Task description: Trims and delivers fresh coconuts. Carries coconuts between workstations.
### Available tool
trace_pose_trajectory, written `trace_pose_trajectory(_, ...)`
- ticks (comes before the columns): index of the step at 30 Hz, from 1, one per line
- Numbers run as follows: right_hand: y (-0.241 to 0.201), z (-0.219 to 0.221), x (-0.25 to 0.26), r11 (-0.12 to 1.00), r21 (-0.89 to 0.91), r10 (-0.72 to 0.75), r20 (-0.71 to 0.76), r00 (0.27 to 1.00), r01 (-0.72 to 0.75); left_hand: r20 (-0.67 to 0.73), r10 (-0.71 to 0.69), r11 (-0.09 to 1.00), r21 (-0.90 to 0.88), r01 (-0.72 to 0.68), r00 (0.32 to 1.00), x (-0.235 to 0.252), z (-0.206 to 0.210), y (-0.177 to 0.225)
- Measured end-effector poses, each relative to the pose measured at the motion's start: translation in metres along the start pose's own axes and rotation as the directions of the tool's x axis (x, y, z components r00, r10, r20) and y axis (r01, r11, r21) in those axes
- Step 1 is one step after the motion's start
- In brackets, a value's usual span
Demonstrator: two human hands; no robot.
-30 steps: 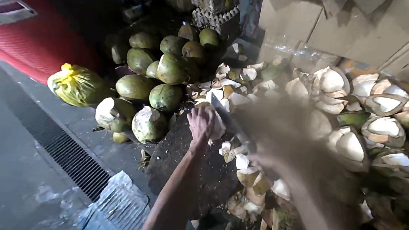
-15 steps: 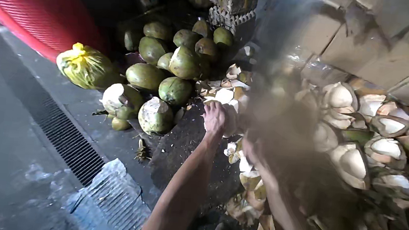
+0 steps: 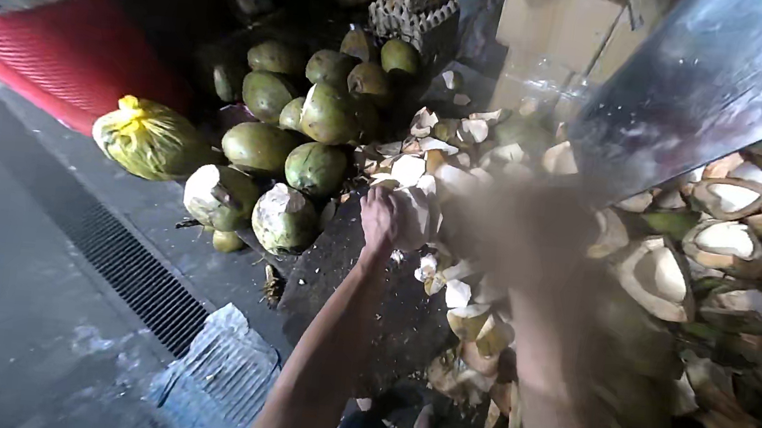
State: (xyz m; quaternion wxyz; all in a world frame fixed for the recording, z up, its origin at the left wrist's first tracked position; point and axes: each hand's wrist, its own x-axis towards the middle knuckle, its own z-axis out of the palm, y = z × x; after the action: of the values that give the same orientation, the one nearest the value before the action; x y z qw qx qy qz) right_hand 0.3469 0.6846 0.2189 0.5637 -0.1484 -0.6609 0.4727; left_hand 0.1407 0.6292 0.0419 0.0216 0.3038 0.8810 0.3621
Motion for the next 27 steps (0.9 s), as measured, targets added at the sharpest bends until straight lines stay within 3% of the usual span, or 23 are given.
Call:
trace_pose_trajectory(1,0.023,0.004,-0.017,0.998,-0.056,0.043,0.013,0.999,-0.042,0.002,-0.007,1.0,0.007,0.007,1.0,0.002,0.0,0.002)
trace_pose_trajectory(2,0.05,0.001,-0.049,0.968,-0.17,0.198,0.063,0.978,-0.185,0.005,-0.016,1.0,0.009,0.016,1.0,0.002,0.001,0.002)
trace_pose_trajectory(3,0.072,-0.007,-0.086,0.867,-0.323,0.44,0.134,0.888,-0.38,0.004,-0.02,1.0,0.004,0.02,1.0,0.003,0.001,0.002)
trace_pose_trajectory(4,0.084,-0.017,-0.117,0.675,-0.467,0.706,0.183,0.684,-0.572,0.006,-0.022,1.0,-0.006,0.022,1.0,0.003,0.0,-0.001)
trace_pose_trajectory(5,0.088,-0.026,-0.141,0.472,-0.556,0.874,0.194,0.445,-0.684,0.007,-0.015,1.0,-0.01,0.015,1.0,0.0,0.0,-0.007)
trace_pose_trajectory(6,0.084,-0.034,-0.153,0.349,-0.594,0.936,0.176,0.305,-0.725,0.005,-0.016,1.0,-0.024,0.016,1.0,-0.001,0.0,-0.013)
trace_pose_trajectory(7,0.075,-0.039,-0.152,0.356,-0.612,0.931,0.168,0.324,-0.706,0.005,-0.022,0.998,-0.062,0.022,1.0,0.005,-0.003,-0.016)
trace_pose_trajectory(10,0.036,-0.056,-0.138,0.575,-0.599,0.759,0.135,0.637,-0.558,0.087,-0.083,0.97,-0.22,0.1,0.993,-0.005,-0.022,-0.033)
trace_pose_trajectory(12,0.018,-0.065,-0.117,0.726,-0.497,0.608,0.14,0.782,-0.475,0.138,-0.144,0.947,-0.267,0.177,0.98,-0.004,-0.045,-0.048)
trace_pose_trajectory(14,0.0,-0.079,-0.104,0.82,-0.393,0.499,0.13,0.857,-0.417,0.236,-0.205,0.925,-0.27,0.266,0.95,0.004,-0.062,-0.047)
trace_pose_trajectory(17,-0.012,-0.089,-0.108,0.862,-0.386,0.372,0.04,0.928,-0.329,0.356,-0.279,0.882,-0.273,0.385,0.892,0.015,-0.067,-0.047)
trace_pose_trajectory(19,-0.014,-0.09,-0.118,0.857,-0.366,0.389,-0.002,0.921,-0.363,0.415,-0.274,0.822,-0.367,0.435,0.868,0.009,-0.077,-0.043)
trace_pose_trajectory(21,-0.015,-0.091,-0.128,0.824,-0.287,0.51,0.004,0.86,-0.488,0.43,-0.256,0.795,-0.416,0.442,0.866,-0.001,-0.084,-0.045)
trace_pose_trajectory(24,-0.014,-0.089,-0.143,0.695,-0.189,0.713,0.06,0.698,-0.694,0.395,-0.209,0.764,-0.505,0.401,0.895,-0.012,-0.081,-0.067)
trace_pose_trajectory(27,-0.011,-0.076,-0.16,0.56,-0.107,0.822,0.194,0.535,-0.822,0.383,-0.249,0.584,-0.673,0.454,0.889,-0.02,-0.078,-0.079)
